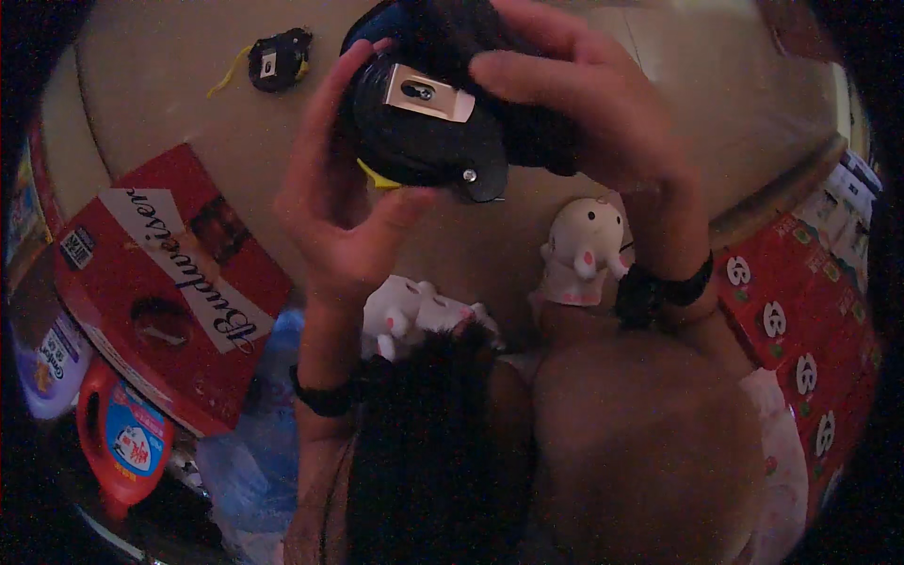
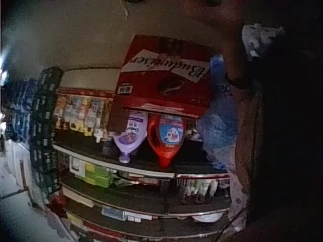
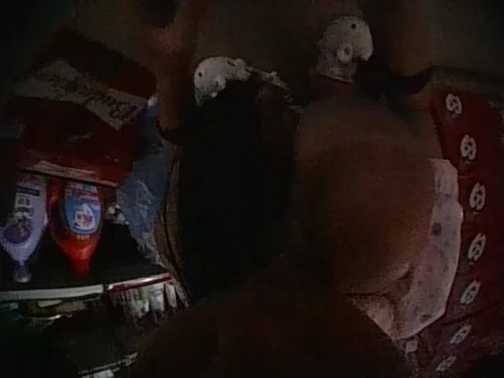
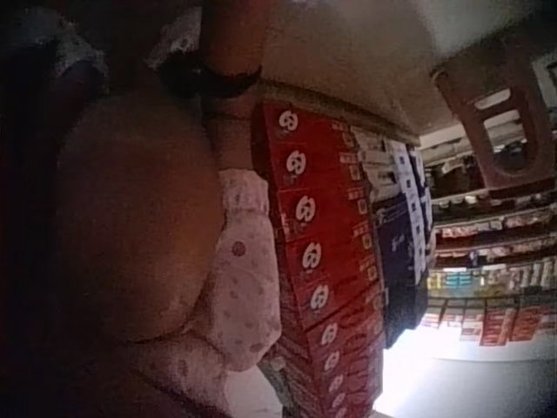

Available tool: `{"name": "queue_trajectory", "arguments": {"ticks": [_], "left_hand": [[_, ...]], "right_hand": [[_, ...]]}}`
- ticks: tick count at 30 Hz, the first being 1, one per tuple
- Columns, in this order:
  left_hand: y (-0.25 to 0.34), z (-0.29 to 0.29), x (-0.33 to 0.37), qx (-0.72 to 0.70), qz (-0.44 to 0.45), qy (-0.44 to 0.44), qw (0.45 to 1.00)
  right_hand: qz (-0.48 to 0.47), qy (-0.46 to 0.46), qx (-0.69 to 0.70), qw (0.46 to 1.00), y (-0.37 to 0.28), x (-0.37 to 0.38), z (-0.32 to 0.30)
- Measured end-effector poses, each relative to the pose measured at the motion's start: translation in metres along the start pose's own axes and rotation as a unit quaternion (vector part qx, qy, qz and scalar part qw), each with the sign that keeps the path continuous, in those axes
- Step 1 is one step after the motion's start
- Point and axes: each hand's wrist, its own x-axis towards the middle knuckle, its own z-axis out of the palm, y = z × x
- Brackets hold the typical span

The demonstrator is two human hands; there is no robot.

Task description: Wiping down tape measures with a cloth and placing them into a plastic container.

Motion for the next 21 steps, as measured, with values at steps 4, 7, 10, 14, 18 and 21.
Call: {"name": "queue_trajectory", "arguments": {"ticks": [4, 7, 10, 14, 18, 21], "left_hand": [[-0.001, -0.001, -0.001, 0.005, -0.013, 0.028, 1.000], [-0.003, -0.003, 0.000, 0.013, 0.006, 0.028, 1.000], [-0.001, -0.003, 0.003, 0.015, -0.008, 0.028, 0.999], [0.003, -0.002, 0.006, -0.036, -0.018, 0.031, 0.999], [-0.005, -0.007, 0.003, -0.009, 0.024, 0.022, 0.999], [-0.003, -0.006, 0.002, -0.013, 0.000, 0.051, 0.999]], "right_hand": [[-0.024, -0.004, -0.088, 0.996, -0.005, -0.008, 0.002], [-0.033, -0.011, -0.103, 0.994, -0.003, -0.005, 0.005], [-0.052, 0.018, -0.096, 0.994, 0.005, 0.001, 0.006], [-0.016, 0.057, -0.048, 0.997, 0.005, 0.004, 0.009], [-0.037, 0.056, -0.042, 0.997, 0.012, 0.008, 0.008], [-0.043, 0.051, -0.050, 0.997, 0.011, 0.008, 0.011]]}}
